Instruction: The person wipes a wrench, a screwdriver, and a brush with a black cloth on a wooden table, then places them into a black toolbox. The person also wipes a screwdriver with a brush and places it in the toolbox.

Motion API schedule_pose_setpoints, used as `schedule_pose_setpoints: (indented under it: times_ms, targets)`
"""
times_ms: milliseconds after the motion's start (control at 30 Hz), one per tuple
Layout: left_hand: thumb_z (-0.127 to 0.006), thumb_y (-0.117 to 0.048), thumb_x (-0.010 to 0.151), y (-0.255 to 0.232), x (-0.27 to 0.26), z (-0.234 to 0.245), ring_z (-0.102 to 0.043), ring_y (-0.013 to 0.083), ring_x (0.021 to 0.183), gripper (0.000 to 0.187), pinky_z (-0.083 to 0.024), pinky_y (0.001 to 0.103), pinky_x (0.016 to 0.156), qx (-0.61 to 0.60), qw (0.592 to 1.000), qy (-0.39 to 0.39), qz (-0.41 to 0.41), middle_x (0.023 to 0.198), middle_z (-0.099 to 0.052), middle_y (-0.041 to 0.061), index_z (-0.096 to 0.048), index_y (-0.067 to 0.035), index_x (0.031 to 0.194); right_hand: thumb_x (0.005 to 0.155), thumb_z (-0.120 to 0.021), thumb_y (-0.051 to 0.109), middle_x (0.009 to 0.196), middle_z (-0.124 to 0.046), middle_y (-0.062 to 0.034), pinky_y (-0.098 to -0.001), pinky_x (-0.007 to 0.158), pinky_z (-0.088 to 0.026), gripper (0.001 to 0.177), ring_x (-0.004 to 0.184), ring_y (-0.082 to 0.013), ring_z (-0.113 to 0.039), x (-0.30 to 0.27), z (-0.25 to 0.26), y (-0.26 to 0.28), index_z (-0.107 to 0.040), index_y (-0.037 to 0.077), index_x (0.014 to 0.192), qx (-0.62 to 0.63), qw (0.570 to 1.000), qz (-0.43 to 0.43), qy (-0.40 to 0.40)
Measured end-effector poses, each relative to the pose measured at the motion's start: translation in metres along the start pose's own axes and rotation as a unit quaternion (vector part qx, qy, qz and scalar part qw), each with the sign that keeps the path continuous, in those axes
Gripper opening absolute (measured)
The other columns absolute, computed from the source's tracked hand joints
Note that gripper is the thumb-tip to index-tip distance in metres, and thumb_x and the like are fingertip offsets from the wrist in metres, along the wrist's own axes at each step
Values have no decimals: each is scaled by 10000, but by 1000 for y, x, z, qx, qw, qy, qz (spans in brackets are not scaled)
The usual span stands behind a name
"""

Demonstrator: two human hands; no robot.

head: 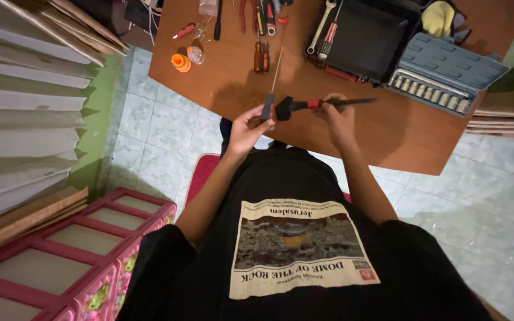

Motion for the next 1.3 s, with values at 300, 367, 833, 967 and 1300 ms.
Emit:
schedule_pose_setpoints:
  times_ms: [300,367,833,967,1300]
  targets:
    - [-815,39,864,-33,9,-37,-724,114,992,500,-604,261,899,155,988,-3,-26,1153,-754,105,-645,40,1334,857,-589,-138,1139,-717,-185,-377,964,-558,296,1072,-277,-703,-72,-87,143,-731,-20,1089,-258,927,228,147]
    - [-822,46,844,-40,9,-42,-719,115,948,505,-599,258,861,194,980,-6,-32,1136,-763,103,-664,31,1323,822,-612,-120,1115,-718,-175,-358,947,-568,298,1053,-255,-711,-76,-101,158,-739,-4,1065,-279,918,234,159]
    - [-837,69,800,-90,-3,-91,-725,127,875,419,-597,248,801,321,929,-31,-181,1002,-745,96,-739,-16,1198,864,-832,30,1061,-755,-108,-323,861,-573,227,958,-226,-720,-81,-100,177,-734,48,1068,-403,857,312,76]
    - [-848,73,799,-103,-7,-98,-751,159,904,453,-611,276,835,365,904,-37,-222,1038,-753,118,-728,-36,1223,884,-855,71,1066,-763,-106,-334,813,-567,244,885,-252,-710,-87,-99,175,-728,59,1092,-447,830,332,23]
    - [-830,70,843,-119,-13,-111,-728,150,878,766,-597,303,892,396,881,-41,-257,1023,-767,105,-509,-84,1522,885,-847,103,1012,-742,-97,-339,777,-584,255,865,-240,-718,-89,-100,180,-733,90,1113,-455,826,333,6]
Point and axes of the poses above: each hand's wrist, its own x-axis towards the middle knuckle, its own z-axis out of the back of the hand, y = z × x, the point moved 5 cm from there along x, towards the middle knuckle
